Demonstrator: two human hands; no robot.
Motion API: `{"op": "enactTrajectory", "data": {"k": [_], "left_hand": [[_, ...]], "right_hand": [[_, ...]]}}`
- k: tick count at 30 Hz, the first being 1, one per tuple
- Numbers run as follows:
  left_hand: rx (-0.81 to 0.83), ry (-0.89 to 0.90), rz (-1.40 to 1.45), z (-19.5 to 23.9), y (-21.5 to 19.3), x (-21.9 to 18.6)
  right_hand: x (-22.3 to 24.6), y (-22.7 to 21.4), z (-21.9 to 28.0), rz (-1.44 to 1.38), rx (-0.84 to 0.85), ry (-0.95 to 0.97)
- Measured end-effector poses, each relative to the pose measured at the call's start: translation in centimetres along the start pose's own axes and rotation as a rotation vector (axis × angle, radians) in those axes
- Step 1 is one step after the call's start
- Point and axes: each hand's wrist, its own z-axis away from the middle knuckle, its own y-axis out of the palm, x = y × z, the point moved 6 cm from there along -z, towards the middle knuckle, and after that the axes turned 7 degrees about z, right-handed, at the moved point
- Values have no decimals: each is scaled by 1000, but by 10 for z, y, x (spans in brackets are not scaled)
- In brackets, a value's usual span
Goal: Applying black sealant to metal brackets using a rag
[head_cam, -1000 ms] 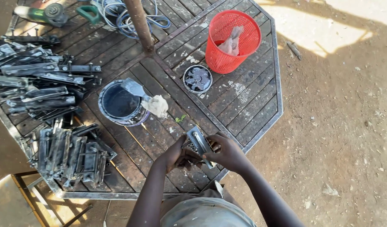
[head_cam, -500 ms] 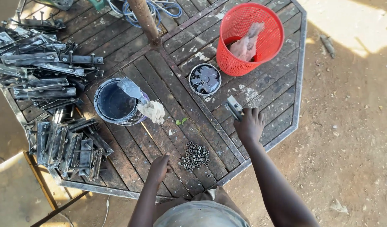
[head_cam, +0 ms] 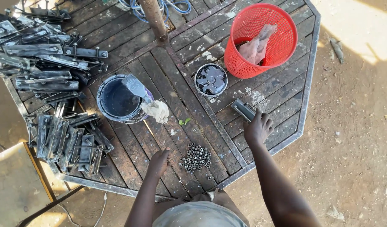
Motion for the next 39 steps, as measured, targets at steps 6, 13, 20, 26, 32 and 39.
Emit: {"op": "enactTrajectory", "data": {"k": [6, 13, 20, 26, 32, 39], "left_hand": [[42, -67, 7, 14, -6, 11], [33, -168, -12, 73, -32, 1], [-151, -473, 79, 37, -80, 55], [-104, -231, -295, -53, -81, 139], [-29, 236, -990, -124, -46, 201], [-129, -309, 130, -45, -26, 63]], "right_hand": [[66, -55, 41, -191, 0, -143], [158, -6, -12, -723, 417, -47], [221, -60, -55, -1999, 527, 154], [160, -151, -38, -2459, 162, 843], [123, -135, -100, -2043, 234, 612], [158, -173, -140, -1870, 311, 629]]}}
